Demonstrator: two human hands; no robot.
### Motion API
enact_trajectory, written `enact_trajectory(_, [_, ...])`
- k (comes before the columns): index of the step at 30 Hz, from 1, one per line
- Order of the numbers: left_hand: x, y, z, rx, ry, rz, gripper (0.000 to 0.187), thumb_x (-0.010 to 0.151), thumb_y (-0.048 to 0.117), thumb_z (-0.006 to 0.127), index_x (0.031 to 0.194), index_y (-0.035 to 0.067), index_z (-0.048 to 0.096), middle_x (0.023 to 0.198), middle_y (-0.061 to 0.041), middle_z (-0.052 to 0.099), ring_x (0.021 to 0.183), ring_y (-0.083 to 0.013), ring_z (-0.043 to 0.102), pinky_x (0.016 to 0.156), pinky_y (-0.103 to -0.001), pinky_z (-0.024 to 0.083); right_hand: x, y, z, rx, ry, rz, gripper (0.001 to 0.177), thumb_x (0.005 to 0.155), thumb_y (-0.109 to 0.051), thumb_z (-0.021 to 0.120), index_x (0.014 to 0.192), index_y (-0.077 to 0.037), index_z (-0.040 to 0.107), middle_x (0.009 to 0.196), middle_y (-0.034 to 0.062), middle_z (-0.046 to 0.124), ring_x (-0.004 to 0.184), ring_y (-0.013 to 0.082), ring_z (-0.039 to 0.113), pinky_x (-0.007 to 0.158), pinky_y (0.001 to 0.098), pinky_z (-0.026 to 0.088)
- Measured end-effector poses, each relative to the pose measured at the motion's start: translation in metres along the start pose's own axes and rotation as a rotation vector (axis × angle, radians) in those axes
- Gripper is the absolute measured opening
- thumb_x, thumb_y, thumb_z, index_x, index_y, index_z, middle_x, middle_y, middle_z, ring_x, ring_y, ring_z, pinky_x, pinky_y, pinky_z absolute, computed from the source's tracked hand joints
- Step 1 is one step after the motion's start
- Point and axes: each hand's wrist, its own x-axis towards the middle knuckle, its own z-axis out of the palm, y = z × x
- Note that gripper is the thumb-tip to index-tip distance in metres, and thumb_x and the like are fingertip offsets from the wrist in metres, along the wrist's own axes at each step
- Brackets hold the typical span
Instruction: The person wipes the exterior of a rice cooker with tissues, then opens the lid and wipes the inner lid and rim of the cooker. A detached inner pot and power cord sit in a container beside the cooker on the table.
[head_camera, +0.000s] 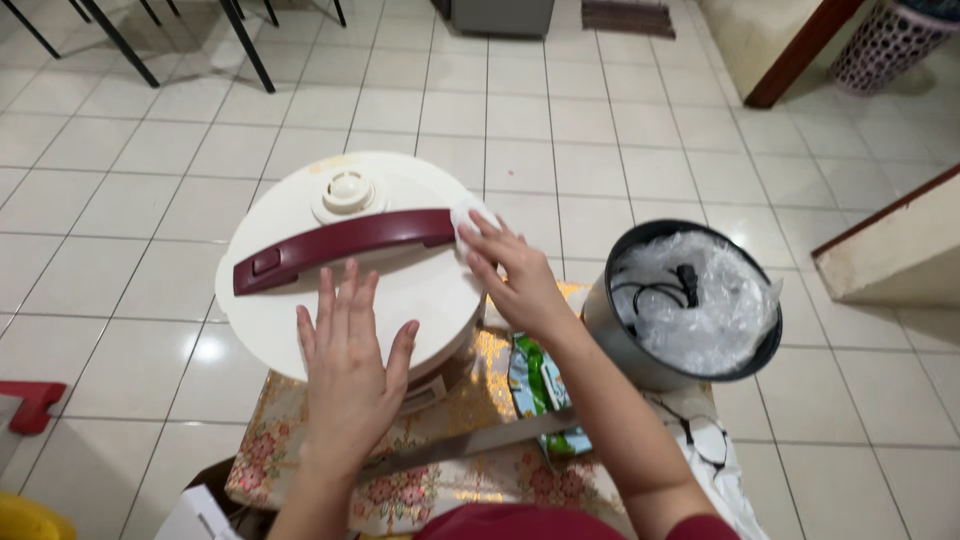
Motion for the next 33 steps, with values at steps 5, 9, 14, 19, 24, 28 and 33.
enact_trajectory(5, [0.037,-0.026,0.005,0.069,-0.068,0.128,0.057,0.101,0.033,0.056,0.146,-0.001,0.050,0.163,-0.025,0.037,0.152,-0.0442,0.028,0.121,-0.064,0.021,-0.019,0.000,0.003,0.032,0.017,0.121,0.031,0.105,-0.016,0.055,0.132,-0.008,0.069,0.144,0.0167,0.064,0.122,0.0306,0.070,0.120,0.0452,0.042])
enact_trajectory(9, [0.096,-0.038,0.022,0.080,-0.322,-0.024,0.070,0.098,0.050,0.055,0.143,-0.003,0.050,0.147,-0.028,0.045,0.140,-0.0455,0.035,0.113,-0.067,0.018,-0.002,0.006,0.008,0.024,0.086,0.196,0.034,0.106,-0.018,0.056,0.135,-0.003,0.065,0.140,0.0226,0.063,0.127,0.0314,0.065,0.102,0.0378,0.054])
enact_trajectory(14, [0.104,-0.027,0.033,0.122,-0.408,-0.198,0.067,0.098,0.063,0.051,0.124,0.002,0.063,0.125,-0.019,0.058,0.129,-0.0380,0.043,0.111,-0.069,0.014,0.015,0.019,0.001,0.130,-0.089,0.834,0.040,0.109,-0.018,0.055,0.148,-0.011,0.063,0.111,0.0388,0.068,0.107,0.0497,0.060,0.087,0.0487,0.053])
enact_trajectory(19, [0.100,-0.025,0.028,0.081,-0.336,-0.188,0.073,0.092,0.071,0.055,0.115,0.003,0.067,0.115,-0.016,0.061,0.120,-0.0353,0.044,0.105,-0.066,0.013,-0.019,0.007,0.003,0.087,0.129,0.344,0.035,0.104,-0.015,0.058,0.137,-0.005,0.065,0.120,0.0240,0.074,0.114,0.0341,0.069,0.094,0.0380,0.056])
enact_trajectory(24, [0.094,-0.035,0.020,-0.027,-0.261,0.012,0.065,0.090,0.067,0.061,0.109,0.006,0.071,0.110,-0.008,0.067,0.112,-0.0309,0.048,0.103,-0.058,0.017,-0.055,-0.005,0.002,0.025,0.143,0.131,0.037,0.103,-0.012,0.057,0.137,-0.002,0.064,0.141,0.0236,0.062,0.133,0.0350,0.060,0.108,0.0389,0.050])
enact_trajectory(28, [0.090,-0.051,0.018,-0.090,-0.272,0.109,0.056,0.088,0.062,0.067,0.107,0.009,0.073,0.106,-0.004,0.069,0.111,-0.0274,0.051,0.104,-0.054,0.018,-0.044,0.018,0.012,0.232,0.068,0.194,0.037,0.106,-0.011,0.054,0.140,0.002,0.057,0.152,0.0195,0.057,0.142,0.0304,0.058,0.115,0.0365,0.045])
enact_trajectory(33, [0.096,-0.061,0.009,-0.124,-0.331,0.175,0.050,0.086,0.057,0.071,0.106,0.011,0.073,0.103,-0.003,0.070,0.113,-0.0247,0.053,0.108,-0.053,0.018,0.011,0.054,0.029,0.618,-0.014,0.311,0.041,0.108,-0.012,0.048,0.146,0.001,0.054,0.152,0.0149,0.058,0.139,0.0203,0.052,0.114,0.0313,0.041])
